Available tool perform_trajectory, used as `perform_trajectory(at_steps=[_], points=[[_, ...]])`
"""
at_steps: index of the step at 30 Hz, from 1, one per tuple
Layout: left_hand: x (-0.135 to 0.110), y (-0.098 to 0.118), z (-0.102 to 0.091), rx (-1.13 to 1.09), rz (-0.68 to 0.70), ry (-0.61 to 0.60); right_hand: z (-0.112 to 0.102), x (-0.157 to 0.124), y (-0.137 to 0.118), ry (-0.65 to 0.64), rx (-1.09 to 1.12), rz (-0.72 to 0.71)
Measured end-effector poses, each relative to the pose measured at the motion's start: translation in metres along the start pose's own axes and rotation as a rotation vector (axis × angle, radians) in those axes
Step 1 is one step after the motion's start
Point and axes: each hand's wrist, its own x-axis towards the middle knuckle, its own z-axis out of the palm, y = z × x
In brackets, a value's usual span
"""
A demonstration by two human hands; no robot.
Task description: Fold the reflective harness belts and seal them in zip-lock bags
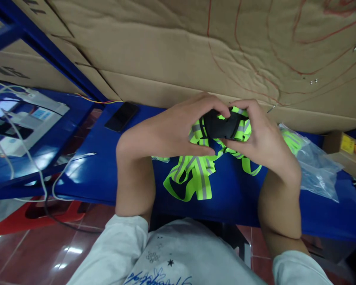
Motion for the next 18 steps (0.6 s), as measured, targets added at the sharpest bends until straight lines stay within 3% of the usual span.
perform_trajectory(at_steps=[5,12,15,18], points=[[0.009,0.004,0.013,0.158,-0.038,0.11,0.01,0.001,0.001,0.077,-0.052,0.038],[0.03,0.002,0.039,0.318,-0.096,0.109,0.028,0.006,-0.004,0.09,-0.234,0.127],[0.03,-0.007,0.04,0.312,-0.115,0.126,0.036,0.009,0.002,0.118,-0.228,0.167],[0.024,-0.013,0.035,0.233,-0.093,0.101,0.034,0.009,0.013,0.06,-0.228,0.172]])
